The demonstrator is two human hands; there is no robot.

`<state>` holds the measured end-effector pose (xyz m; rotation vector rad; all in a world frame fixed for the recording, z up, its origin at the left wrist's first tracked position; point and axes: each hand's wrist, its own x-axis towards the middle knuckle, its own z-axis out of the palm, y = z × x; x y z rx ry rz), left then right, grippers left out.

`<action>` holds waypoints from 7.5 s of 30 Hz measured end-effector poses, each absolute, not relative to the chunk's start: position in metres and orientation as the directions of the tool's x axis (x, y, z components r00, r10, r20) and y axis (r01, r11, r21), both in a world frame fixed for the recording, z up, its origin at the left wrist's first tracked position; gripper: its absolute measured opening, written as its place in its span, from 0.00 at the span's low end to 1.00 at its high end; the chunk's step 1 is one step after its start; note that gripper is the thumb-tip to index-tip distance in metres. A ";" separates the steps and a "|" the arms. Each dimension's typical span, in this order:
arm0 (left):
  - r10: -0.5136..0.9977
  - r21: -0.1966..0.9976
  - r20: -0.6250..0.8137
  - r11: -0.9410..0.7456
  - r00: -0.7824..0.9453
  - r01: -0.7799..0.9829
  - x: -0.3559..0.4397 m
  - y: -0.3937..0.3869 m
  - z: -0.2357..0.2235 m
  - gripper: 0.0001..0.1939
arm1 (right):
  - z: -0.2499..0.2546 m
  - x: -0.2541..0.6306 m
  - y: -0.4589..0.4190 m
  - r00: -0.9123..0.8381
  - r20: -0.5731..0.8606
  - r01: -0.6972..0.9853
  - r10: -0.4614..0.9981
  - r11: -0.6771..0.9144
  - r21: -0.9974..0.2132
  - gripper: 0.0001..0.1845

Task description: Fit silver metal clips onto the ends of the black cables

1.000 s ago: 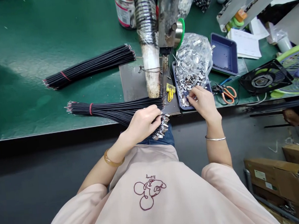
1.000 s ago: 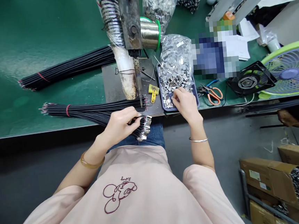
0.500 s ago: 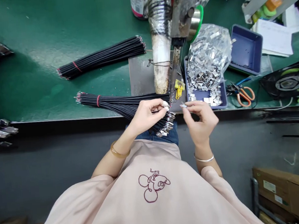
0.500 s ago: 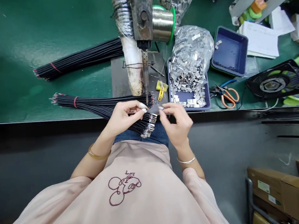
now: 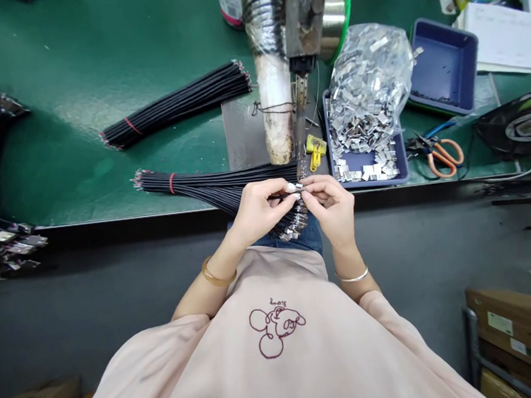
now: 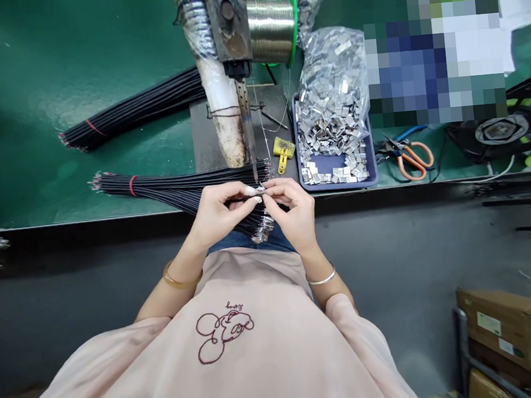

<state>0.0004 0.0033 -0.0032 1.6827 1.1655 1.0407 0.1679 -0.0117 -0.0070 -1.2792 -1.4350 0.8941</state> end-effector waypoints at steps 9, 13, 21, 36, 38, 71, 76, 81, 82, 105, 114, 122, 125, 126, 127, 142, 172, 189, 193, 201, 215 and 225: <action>0.896 0.843 0.348 -0.428 0.275 0.326 -0.001 0.001 -0.006 0.06 | -0.009 0.166 -0.017 0.034 0.203 0.252 0.979 0.188 -0.949 0.04; 0.906 0.853 0.307 -0.398 0.291 0.338 -0.003 0.000 -0.007 0.09 | -0.012 0.158 -0.024 0.081 0.415 0.447 0.906 0.339 -0.828 0.05; 0.967 0.967 0.160 -0.194 0.200 0.165 0.000 0.000 -0.007 0.09 | -0.014 0.163 -0.021 0.185 0.334 0.338 0.924 0.259 -0.905 0.04; 0.967 0.995 0.055 -0.074 0.251 0.068 0.000 0.008 -0.001 0.03 | -0.007 0.168 -0.019 0.131 0.292 0.251 0.947 0.254 -0.934 0.03; 0.972 0.996 0.056 -0.069 0.228 0.049 0.002 0.008 -0.002 0.03 | -0.008 0.167 -0.020 0.185 0.345 0.280 0.920 0.287 -0.916 0.02; 0.979 0.994 0.061 -0.077 0.197 0.075 0.006 0.007 -0.005 0.07 | -0.009 0.166 -0.025 0.024 0.632 0.539 0.774 0.523 -0.660 0.07; 0.975 0.989 0.061 -0.088 0.216 0.118 0.005 0.007 -0.005 0.07 | -0.011 0.166 -0.026 0.082 0.562 0.450 0.823 0.473 -0.758 0.05; 0.974 0.994 0.047 -0.068 0.219 0.089 0.005 0.007 -0.004 0.07 | -0.015 0.169 -0.029 0.144 0.559 0.378 0.816 0.477 -0.793 0.05; 0.974 0.995 0.044 -0.063 0.222 0.081 0.005 0.007 -0.003 0.07 | -0.016 0.169 -0.029 0.111 0.609 0.407 0.785 0.523 -0.749 0.06; 0.996 0.996 0.046 -0.052 0.075 0.077 0.014 0.011 -0.002 0.09 | -0.018 0.170 -0.013 -0.155 0.746 0.672 0.647 0.623 -0.400 0.10; 0.998 0.999 0.045 -0.046 0.032 0.021 0.016 0.012 0.001 0.05 | -0.014 0.171 -0.005 -0.181 0.764 0.681 0.619 0.640 -0.357 0.10; 0.998 1.000 0.008 -0.009 0.067 0.007 0.014 0.011 0.002 0.05 | -0.015 0.173 -0.007 -0.210 0.768 0.683 0.604 0.653 -0.328 0.09; 0.997 1.000 -0.003 0.002 0.081 0.015 0.014 0.010 0.001 0.05 | -0.017 0.174 -0.009 -0.161 0.744 0.654 0.649 0.635 -0.411 0.08; 0.997 1.000 -0.003 0.001 0.083 0.021 0.014 0.009 0.001 0.05 | -0.017 0.174 -0.009 -0.141 0.731 0.650 0.667 0.620 -0.440 0.07; 0.996 1.000 -0.001 -0.001 0.084 0.027 0.014 0.009 0.001 0.06 | -0.016 0.174 -0.009 -0.125 0.717 0.647 0.686 0.604 -0.465 0.07; 0.997 0.994 0.038 -0.045 0.071 0.098 0.015 0.009 0.004 0.07 | -0.005 0.169 -0.008 -0.060 0.625 0.593 0.778 0.531 -0.605 0.06; 0.911 0.936 0.168 -0.267 0.377 0.228 -0.013 0.003 0.020 0.05 | -0.007 0.174 -0.012 -0.046 0.560 0.556 0.827 0.487 -0.674 0.03; 0.881 0.989 0.056 -0.115 0.470 0.097 -0.017 0.010 0.011 0.18 | -0.004 0.168 -0.019 -0.172 0.523 0.696 0.835 0.479 -0.535 0.05; 0.898 0.996 0.034 -0.068 0.438 0.063 -0.014 0.007 0.007 0.10 | -0.002 0.170 -0.017 -0.089 0.222 0.442 0.971 0.238 -0.865 0.10; 0.967 0.999 0.028 -0.037 0.254 0.032 0.002 0.003 0.003 0.07 | -0.002 0.181 -0.019 0.234 0.428 0.276 0.873 0.363 -0.890 0.07; 0.999 0.998 -0.025 0.023 0.037 0.057 0.017 0.011 0.002 0.06 | -0.011 0.165 -0.009 0.026 0.504 0.496 0.863 0.426 -0.756 0.02; 0.997 1.000 -0.021 0.022 0.070 -0.019 0.017 0.013 0.007 0.04 | 0.000 0.165 -0.009 -0.003 0.561 0.524 0.828 0.479 -0.704 0.06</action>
